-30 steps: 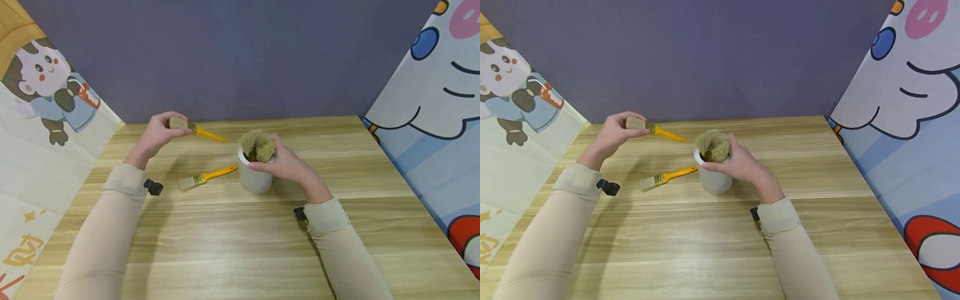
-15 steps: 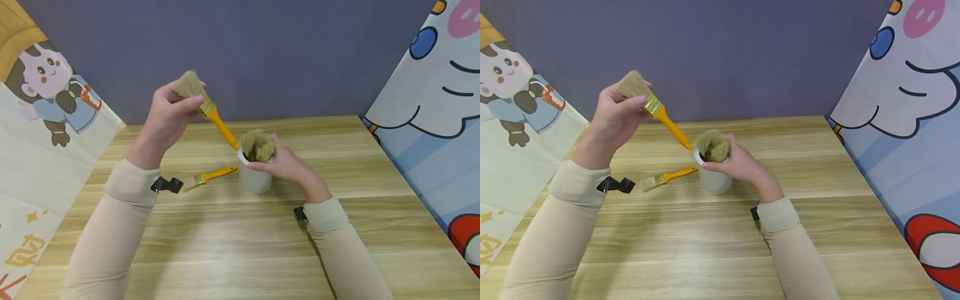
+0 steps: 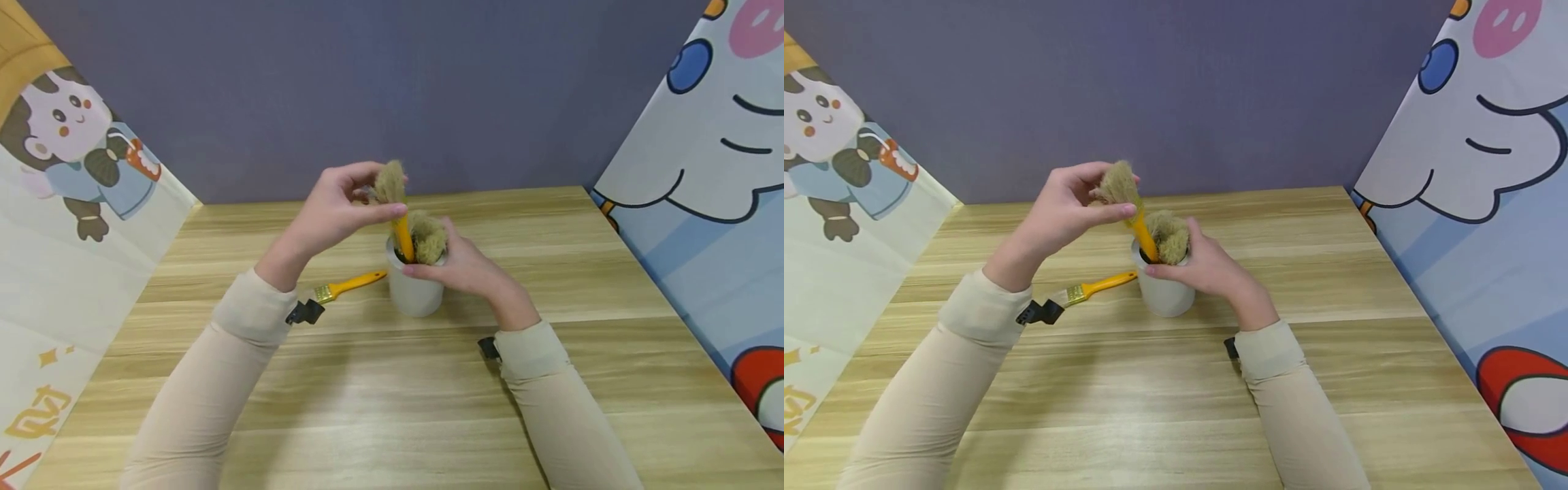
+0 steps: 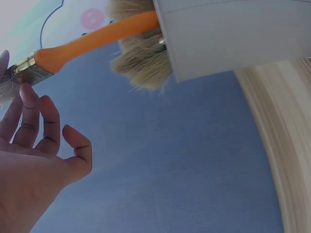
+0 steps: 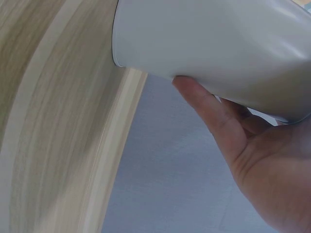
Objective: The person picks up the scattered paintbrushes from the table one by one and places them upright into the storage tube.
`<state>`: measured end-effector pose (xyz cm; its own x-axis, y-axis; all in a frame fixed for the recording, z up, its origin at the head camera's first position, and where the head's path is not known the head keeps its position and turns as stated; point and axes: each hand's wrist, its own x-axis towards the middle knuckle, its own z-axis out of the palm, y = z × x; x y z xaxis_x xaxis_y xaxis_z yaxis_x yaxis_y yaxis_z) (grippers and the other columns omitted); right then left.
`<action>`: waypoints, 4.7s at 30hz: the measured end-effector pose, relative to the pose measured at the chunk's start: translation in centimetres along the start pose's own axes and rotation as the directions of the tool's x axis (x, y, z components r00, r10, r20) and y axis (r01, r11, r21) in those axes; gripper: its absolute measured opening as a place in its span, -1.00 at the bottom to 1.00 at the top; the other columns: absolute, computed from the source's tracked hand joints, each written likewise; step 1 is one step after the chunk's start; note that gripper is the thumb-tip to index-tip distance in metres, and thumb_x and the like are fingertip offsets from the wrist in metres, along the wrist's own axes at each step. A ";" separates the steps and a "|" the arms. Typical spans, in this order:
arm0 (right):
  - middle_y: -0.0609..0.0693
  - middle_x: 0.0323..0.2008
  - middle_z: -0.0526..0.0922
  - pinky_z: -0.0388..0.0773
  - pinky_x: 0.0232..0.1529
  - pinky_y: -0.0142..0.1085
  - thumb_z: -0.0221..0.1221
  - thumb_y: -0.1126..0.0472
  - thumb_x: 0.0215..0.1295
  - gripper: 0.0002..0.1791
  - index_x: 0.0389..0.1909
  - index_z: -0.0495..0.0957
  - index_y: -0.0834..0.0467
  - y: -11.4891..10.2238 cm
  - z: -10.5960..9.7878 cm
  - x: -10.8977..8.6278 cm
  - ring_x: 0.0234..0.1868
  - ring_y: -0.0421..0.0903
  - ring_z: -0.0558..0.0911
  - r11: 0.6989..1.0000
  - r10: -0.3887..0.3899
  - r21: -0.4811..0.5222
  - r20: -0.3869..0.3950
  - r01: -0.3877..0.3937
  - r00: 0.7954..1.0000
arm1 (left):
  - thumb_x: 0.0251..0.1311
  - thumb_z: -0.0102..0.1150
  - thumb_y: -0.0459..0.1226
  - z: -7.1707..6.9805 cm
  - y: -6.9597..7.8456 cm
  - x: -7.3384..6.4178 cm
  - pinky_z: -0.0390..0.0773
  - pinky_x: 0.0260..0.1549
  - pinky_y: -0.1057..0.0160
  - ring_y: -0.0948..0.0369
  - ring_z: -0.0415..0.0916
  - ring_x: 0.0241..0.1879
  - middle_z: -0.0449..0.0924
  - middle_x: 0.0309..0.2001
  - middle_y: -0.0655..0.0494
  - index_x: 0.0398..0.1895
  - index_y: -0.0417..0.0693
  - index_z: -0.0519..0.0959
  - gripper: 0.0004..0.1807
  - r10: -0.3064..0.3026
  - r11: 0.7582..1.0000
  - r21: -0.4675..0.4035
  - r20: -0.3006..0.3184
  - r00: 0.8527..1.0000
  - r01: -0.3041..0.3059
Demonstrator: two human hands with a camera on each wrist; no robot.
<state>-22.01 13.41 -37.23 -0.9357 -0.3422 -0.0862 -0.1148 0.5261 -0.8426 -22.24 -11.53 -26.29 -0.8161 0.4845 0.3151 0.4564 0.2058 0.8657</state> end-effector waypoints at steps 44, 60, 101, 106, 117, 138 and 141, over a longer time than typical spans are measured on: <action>0.03 0.48 0.40 0.42 0.48 0.21 0.53 -0.22 0.19 0.05 0.50 0.05 -0.10 0.0 0.1 0.3 0.47 0.07 0.51 0.991 -0.109 0.075 0.022 0.107 0.994 | 0.24 0.55 -0.17 1.2 0.5 1.7 0.40 -0.06 0.15 0.09 0.42 -0.14 0.68 -0.17 0.06 0.03 -0.15 0.72 -0.62 0.224 0.848 0.438 0.216 0.950 -0.299; -0.04 0.39 0.42 0.48 0.42 0.17 0.51 -0.28 0.19 0.01 0.45 0.08 -0.12 0.1 0.1 0.3 0.40 0.03 0.52 0.993 -0.103 0.056 0.027 0.101 0.994 | 0.17 0.52 0.18 2.6 -2.2 1.0 0.34 -0.07 0.08 0.15 0.38 -0.07 0.69 -0.04 0.20 0.16 0.01 0.68 -0.37 -0.011 0.740 0.655 0.239 0.971 -0.153; -0.03 0.39 0.48 0.53 0.38 0.10 0.45 -0.42 0.16 0.30 0.68 -0.17 -0.10 -0.1 0.1 0.0 0.36 0.00 0.58 0.998 -0.029 0.051 0.037 0.027 0.999 | 0.23 0.31 0.35 4.5 -5.4 1.0 0.48 0.10 -0.12 0.06 0.40 0.11 0.44 0.15 0.06 0.09 0.08 0.59 -0.35 0.096 0.552 0.802 0.212 0.973 -0.229; 0.06 0.43 0.44 0.49 0.41 0.16 0.46 -0.40 0.16 0.21 0.61 -0.06 -0.06 -0.2 0.1 0.2 0.41 0.09 0.54 0.999 -0.029 0.023 0.032 0.028 0.999 | 0.28 0.32 0.29 3.2 -5.0 0.4 0.46 0.21 -0.21 0.04 0.38 0.28 0.43 0.28 0.08 0.29 0.12 0.52 -0.32 0.030 0.647 0.745 0.188 0.982 -0.162; 0.16 0.60 0.30 0.32 0.54 0.27 0.50 -0.42 0.08 0.38 0.71 -0.15 -0.08 -0.2 0.2 0.2 0.60 0.23 0.35 0.999 0.012 -0.045 -0.027 -0.014 1.000 | 0.42 0.27 0.20 -2.6 -6.1 -2.3 0.42 0.27 -0.22 -0.01 0.40 0.30 0.51 0.29 0.00 0.31 0.03 0.55 -0.40 -0.078 0.717 0.697 0.073 0.994 0.005; 0.19 0.57 0.34 0.33 0.54 0.24 0.52 -0.39 0.08 0.34 0.69 -0.10 -0.09 -0.1 0.2 0.1 0.59 0.23 0.36 0.998 -0.007 -0.056 -0.039 0.004 0.999 | 0.22 0.45 0.22 -5.1 -14.2 -9.5 0.47 0.17 -0.40 0.00 0.51 0.14 0.61 0.14 0.03 0.15 0.08 0.62 -0.40 -0.518 0.567 0.798 0.149 0.843 0.207; 0.19 0.58 0.33 0.34 0.54 0.24 0.51 -0.41 0.07 0.36 0.69 -0.12 -0.09 -0.1 0.1 0.1 0.59 0.23 0.36 0.998 0.004 -0.058 -0.035 -0.006 0.999 | 0.24 0.44 0.22 -5.1 -14.4 -9.7 0.44 0.21 -0.44 0.00 0.50 0.16 0.59 0.18 0.00 0.22 0.05 0.60 -0.35 -0.540 0.558 0.800 0.149 0.828 0.220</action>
<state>-22.04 13.23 -37.25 -0.9473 -0.3125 -0.0709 -0.1282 0.5725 -0.8098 -22.72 -23.51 -39.79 -0.8697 0.4168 -0.2644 0.3587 0.9016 0.2417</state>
